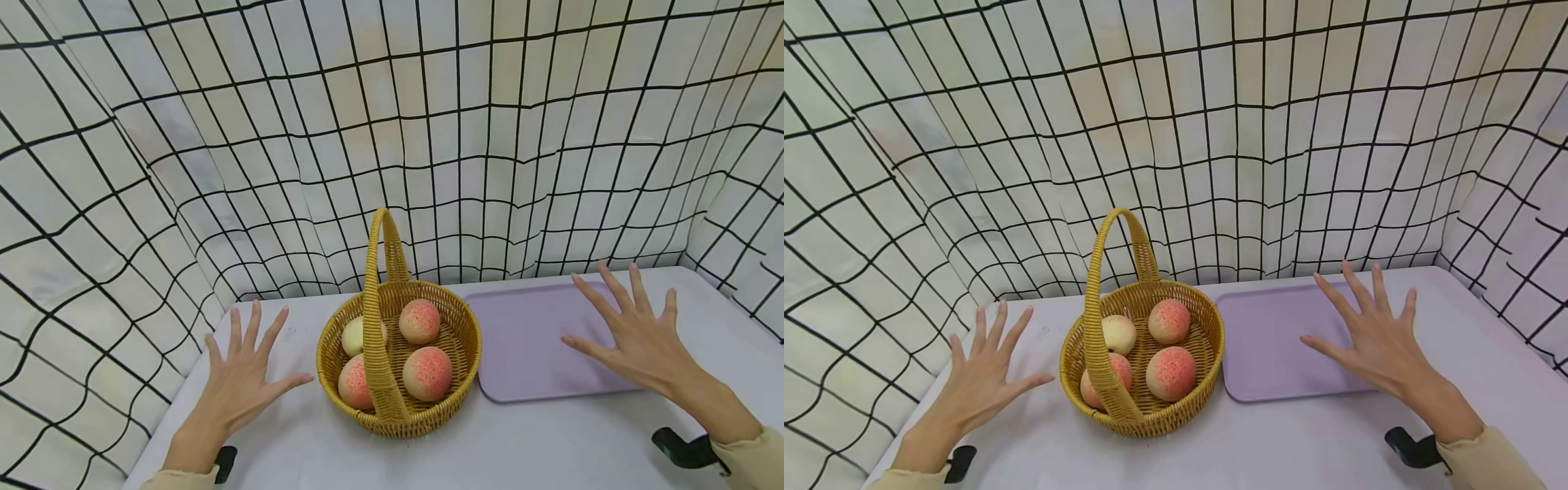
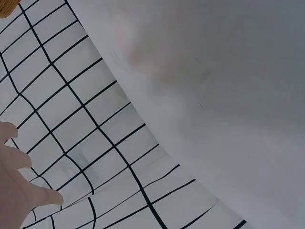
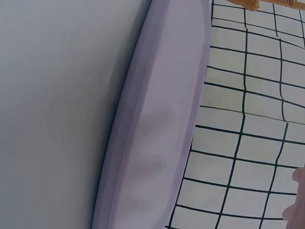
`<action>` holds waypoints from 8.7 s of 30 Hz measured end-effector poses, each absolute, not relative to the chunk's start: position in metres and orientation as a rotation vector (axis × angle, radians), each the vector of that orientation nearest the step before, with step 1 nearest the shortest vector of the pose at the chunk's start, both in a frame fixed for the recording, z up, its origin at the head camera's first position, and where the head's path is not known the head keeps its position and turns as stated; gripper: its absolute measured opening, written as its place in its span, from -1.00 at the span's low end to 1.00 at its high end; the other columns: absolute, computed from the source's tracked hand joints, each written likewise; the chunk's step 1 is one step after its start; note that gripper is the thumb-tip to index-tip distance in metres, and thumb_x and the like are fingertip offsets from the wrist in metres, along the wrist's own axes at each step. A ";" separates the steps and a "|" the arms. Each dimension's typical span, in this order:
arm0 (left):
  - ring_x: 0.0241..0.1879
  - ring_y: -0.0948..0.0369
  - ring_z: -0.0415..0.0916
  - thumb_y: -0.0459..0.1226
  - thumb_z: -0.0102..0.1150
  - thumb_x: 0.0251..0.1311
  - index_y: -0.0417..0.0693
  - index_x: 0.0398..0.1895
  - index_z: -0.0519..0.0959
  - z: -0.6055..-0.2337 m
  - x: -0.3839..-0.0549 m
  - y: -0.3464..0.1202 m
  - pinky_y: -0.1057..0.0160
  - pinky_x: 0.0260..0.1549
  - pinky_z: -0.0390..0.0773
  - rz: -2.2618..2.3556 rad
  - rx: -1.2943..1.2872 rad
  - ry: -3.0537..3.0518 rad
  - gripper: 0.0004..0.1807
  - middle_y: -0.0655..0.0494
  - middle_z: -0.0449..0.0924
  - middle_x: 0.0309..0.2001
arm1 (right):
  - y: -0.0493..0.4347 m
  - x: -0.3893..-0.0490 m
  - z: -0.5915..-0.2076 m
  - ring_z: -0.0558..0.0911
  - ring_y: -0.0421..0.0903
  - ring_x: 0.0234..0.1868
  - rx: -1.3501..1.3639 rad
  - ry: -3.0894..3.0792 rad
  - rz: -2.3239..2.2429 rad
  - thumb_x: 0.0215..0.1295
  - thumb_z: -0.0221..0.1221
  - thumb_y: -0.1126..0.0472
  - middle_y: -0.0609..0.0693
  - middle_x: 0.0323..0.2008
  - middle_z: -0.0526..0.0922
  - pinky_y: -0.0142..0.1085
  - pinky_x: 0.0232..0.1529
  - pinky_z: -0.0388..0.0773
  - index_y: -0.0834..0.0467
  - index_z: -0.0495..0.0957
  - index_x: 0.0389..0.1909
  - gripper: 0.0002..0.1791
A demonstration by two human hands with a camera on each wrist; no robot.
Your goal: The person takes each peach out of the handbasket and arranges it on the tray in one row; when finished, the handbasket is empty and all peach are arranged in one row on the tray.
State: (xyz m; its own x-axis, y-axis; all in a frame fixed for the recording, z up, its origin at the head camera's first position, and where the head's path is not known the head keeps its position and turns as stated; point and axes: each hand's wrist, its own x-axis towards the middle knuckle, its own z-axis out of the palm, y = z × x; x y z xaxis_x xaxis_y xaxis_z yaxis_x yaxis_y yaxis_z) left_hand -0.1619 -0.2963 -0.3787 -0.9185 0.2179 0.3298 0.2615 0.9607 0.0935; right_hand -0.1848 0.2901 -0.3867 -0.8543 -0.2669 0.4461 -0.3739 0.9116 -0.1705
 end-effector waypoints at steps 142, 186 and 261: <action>0.60 -0.29 -0.09 0.02 0.55 0.10 0.15 0.70 -0.46 -0.392 -0.176 -0.245 -0.40 0.45 0.03 -1.574 -0.565 -2.970 0.45 -0.24 -0.31 0.68 | 0.132 -0.238 -0.310 0.47 0.23 0.36 1.123 -2.689 1.087 0.29 0.45 0.23 0.20 0.28 0.47 0.26 0.31 0.44 0.20 0.50 0.33 -0.39; 0.59 -0.23 -0.01 0.04 0.54 0.12 0.29 0.70 -0.44 -0.392 -0.175 -0.245 -0.37 0.45 0.10 -1.669 -0.532 -2.965 0.41 -0.16 -0.28 0.68 | 0.084 -0.240 -0.367 0.53 0.01 0.19 1.385 -2.747 0.936 0.27 0.48 0.20 0.08 0.16 0.46 0.01 0.23 0.54 0.04 0.60 0.24 -0.48; 0.62 -0.22 -0.13 0.06 0.52 0.13 0.34 0.70 -0.44 -0.393 -0.175 -0.245 -0.39 0.48 -0.01 -1.676 -0.515 -2.978 0.40 -0.13 -0.30 0.69 | 0.282 -0.236 -0.363 0.55 -0.30 -0.07 1.109 -2.613 0.603 -0.16 0.70 0.18 -0.23 0.01 0.58 -0.30 -0.13 0.64 0.01 0.62 0.10 -0.28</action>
